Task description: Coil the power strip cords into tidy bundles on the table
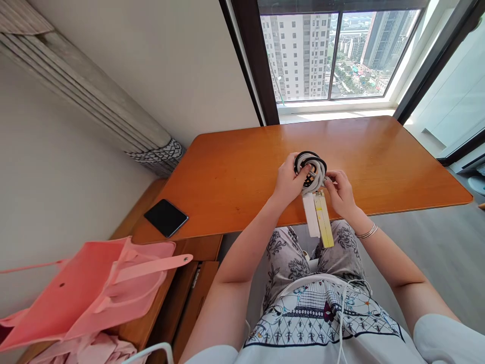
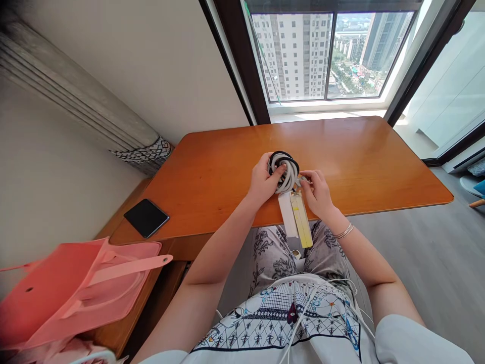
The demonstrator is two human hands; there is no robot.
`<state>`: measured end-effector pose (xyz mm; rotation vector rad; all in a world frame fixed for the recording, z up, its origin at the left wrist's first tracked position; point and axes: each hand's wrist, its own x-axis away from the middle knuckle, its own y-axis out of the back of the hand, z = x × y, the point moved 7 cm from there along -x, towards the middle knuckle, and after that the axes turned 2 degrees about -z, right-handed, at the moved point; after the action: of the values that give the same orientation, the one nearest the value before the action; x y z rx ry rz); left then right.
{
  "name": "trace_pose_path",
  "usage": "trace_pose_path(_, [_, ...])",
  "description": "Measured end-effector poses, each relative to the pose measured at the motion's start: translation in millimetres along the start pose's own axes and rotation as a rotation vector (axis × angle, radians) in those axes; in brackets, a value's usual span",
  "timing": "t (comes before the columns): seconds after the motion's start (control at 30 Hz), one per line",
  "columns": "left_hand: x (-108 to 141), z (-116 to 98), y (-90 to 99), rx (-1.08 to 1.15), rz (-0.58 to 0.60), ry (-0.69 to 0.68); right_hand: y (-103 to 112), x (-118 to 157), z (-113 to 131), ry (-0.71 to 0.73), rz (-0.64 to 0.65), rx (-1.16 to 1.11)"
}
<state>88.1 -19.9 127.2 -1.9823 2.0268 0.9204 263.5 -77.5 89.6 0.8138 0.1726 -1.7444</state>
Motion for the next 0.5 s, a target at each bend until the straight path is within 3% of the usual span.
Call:
trace_pose_path(0.17, [1, -4, -2.6, -0.098, -0.029, -0.045, 2, 6, 13, 0.025, -0.092, -0.059])
trace_pose_path(0.33, [3, -8, -4.5, -0.155, -0.036, -0.057, -11, 12, 18, -0.09, -0.02, -0.122])
trace_pose_path(0.5, [2, -5, -5.1, -0.092, 0.005, -0.024, -7, -4, 12, -0.159, 0.038, -0.165])
